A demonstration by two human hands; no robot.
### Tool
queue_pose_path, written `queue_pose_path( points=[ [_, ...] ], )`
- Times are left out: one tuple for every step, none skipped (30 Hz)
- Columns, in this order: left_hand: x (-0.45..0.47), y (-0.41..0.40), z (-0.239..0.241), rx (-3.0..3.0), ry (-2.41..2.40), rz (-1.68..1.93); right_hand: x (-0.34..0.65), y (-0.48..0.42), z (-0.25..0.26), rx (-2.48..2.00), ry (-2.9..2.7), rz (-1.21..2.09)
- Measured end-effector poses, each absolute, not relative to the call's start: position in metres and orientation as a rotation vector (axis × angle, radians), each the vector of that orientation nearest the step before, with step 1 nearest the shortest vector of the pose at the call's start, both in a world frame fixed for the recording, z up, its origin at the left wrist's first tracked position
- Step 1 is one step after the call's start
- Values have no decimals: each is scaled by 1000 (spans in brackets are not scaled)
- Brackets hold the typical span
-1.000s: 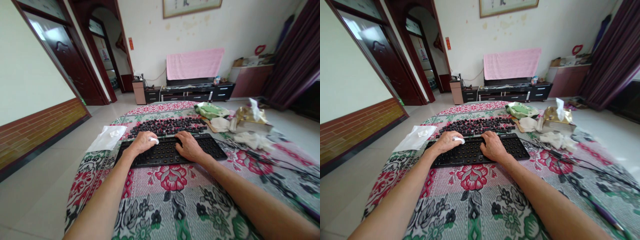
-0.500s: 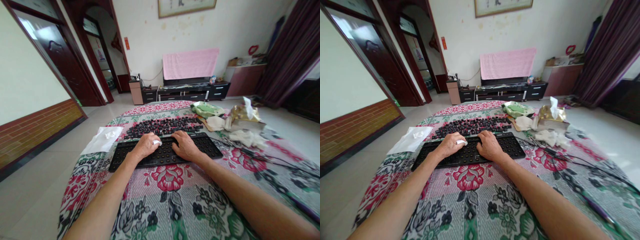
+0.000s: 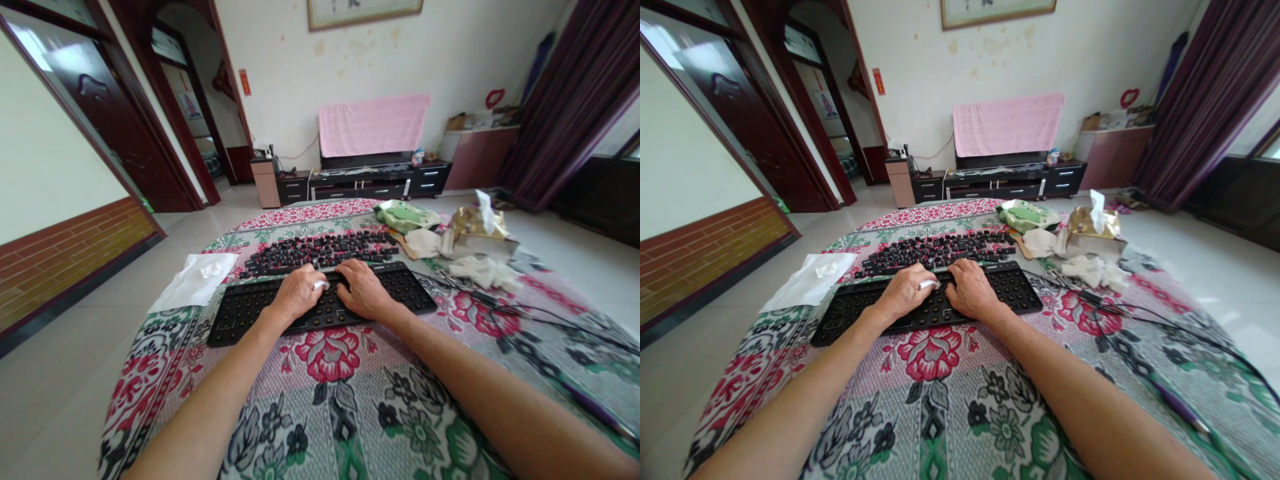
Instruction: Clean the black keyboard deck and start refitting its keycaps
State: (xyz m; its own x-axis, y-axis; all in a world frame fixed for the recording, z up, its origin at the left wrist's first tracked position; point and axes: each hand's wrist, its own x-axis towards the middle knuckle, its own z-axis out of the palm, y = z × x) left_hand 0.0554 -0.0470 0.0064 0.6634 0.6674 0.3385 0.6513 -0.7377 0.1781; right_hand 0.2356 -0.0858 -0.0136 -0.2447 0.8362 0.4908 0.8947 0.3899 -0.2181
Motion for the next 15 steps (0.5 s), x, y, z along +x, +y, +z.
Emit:
queue_pose_path(
  points=[
    [57, -47, 6, 2844, 1127, 580, 236, -86, -13, -1483, -2116, -142],
    [57, -47, 6, 2863, 1138, 552, 235, -86, -13, -1487, -2116, -142],
    [57, -46, 7, 2881, 1143, 516, 235, -86, -13, -1489, -2116, -142],
    [55, -45, 9, 2895, 1143, 480, 235, -87, -12, -1490, -2116, -143],
    [53, -44, 11, 2904, 1136, 450, 235, -87, -12, -1489, -2117, -145],
    [50, -43, 12, 2905, 1125, 431, 235, -87, -12, -1487, -2117, -147],
    [48, -43, 13, 2899, 1112, 424, 235, -87, -13, -1485, -2117, -148],
    [47, -43, 13, 2887, 1106, 433, 235, -87, -13, -1484, -2116, -148],
    [47, -44, 13, 2873, 1105, 457, 236, -87, -14, -1484, -2115, -148],
    [47, -45, 11, 2860, 1108, 490, 236, -87, -14, -1485, -2112, -148],
    [48, -47, 9, 2852, 1110, 523, 236, -87, -14, -1485, -2110, -149],
    [50, -48, 7, 2847, 1112, 552, 236, -86, -14, -1485, -2109, -151],
    [52, -50, 6, 2846, 1109, 569, 236, -86, -14, -1485, -2109, -154],
    [54, -51, 4, 2848, 1104, 575, 236, -86, -14, -1484, -2110, -156],
    [55, -53, 4, 2854, 1098, 569, 236, -86, -14, -1482, -2113, -157]
  ],
)
